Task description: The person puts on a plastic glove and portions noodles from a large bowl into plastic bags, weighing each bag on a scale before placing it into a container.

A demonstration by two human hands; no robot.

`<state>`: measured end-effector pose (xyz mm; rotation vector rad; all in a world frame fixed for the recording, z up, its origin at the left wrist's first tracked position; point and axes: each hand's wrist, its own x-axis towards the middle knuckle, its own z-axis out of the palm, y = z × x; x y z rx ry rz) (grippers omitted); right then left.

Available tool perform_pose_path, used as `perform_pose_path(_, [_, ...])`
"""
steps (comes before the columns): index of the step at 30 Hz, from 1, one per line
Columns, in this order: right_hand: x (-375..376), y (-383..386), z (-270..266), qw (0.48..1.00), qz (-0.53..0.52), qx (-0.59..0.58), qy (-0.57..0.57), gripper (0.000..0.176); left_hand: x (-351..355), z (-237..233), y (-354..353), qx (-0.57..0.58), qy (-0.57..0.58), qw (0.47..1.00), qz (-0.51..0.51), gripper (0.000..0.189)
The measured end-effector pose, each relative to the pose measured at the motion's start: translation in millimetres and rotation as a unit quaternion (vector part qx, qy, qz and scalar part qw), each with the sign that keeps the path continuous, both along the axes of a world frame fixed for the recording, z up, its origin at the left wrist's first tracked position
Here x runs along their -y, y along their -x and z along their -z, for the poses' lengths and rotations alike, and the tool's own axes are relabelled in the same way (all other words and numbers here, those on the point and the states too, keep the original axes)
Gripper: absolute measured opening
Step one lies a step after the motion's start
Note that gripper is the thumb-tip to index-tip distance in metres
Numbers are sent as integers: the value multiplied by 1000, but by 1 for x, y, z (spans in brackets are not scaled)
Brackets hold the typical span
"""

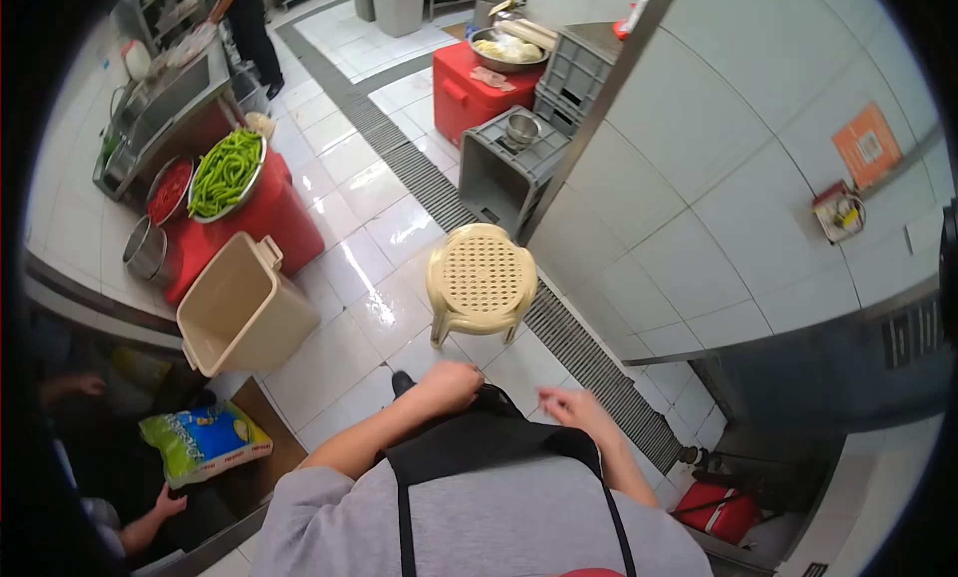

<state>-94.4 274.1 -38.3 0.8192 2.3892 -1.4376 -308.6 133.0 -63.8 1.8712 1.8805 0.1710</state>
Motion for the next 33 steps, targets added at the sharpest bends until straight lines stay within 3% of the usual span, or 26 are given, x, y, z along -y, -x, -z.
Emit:
perform_pose_path(2, [-22, 44, 13, 953, -93, -88, -273, 30, 9, -3, 25, 72, 12, 995, -64, 31])
perform_pose_path(7, [-16, 196, 4, 942, -148, -179, -241, 28, 35, -16, 110, 128, -120, 951, -255, 44])
perform_pose_path(9, [3, 245, 15, 941, -173, -216, -197, 28, 53, -9, 153, 134, -147, 935, -293, 38])
perform_pose_path(11, [21, 285, 17, 937, -184, -251, -161, 27, 68, -5, 193, 276, -238, 830, -422, 31])
perform_pose_path(12, [33, 301, 18, 942, -186, -250, -126, 26, 71, -12, 210, 287, -317, 802, -418, 20])
perform_pose_path(13, [41, 319, 18, 945, -187, -252, -91, 25, 73, -14, 228, 280, -319, 801, -422, 20])
perform_pose_path(14, [47, 338, 18, 943, -190, -260, -86, 25, 74, -13, 246, 335, -332, 755, -457, 15])
perform_pose_path(17, [62, 383, 21, 964, -61, -240, 97, 51, 51, -19, 291, 532, -365, 606, -466, 24])
perform_pose_path(18, [60, 401, 28, 948, -61, -280, 139, 69, 27, -32, 297, 585, -363, 551, -471, 28])
perform_pose_path(19, [62, 419, 27, 949, -53, -277, 139, 69, 5, -37, 303, 614, -362, 554, -431, 37])
perform_pose_path(20, [65, 440, 22, 915, 34, -364, 171, 71, -16, -23, 306, 597, -342, 611, -392, 46])
perform_pose_path(21, [61, 463, 14, 863, 122, -450, 195, 72, -31, -28, 313, 602, -335, 619, -378, 46])
perform_pose_path(22, [54, 484, -18, 864, 144, -434, 210, 76, -45, -39, 320, 612, -341, 627, -340, 51])
perform_pose_path(25, [26, 525, -10, 817, 199, -525, 136, 74, -73, -45, 356, 600, -335, 672, -276, 57])
perform_pose_path(29, [-26, 578, -2, 803, 276, -504, 158, 66, -116, -37, 410, 514, -322, 769, -200, 62])
perform_pose_path(31, [-60, 614, -7, 777, 312, -512, 192, 58, -141, -31, 443, 529, -284, 780, -173, 66])
perform_pose_path(33, [-103, 650, 1, 802, 318, -456, 218, 51, -168, -36, 485, 545, -249, 786, -155, 69])
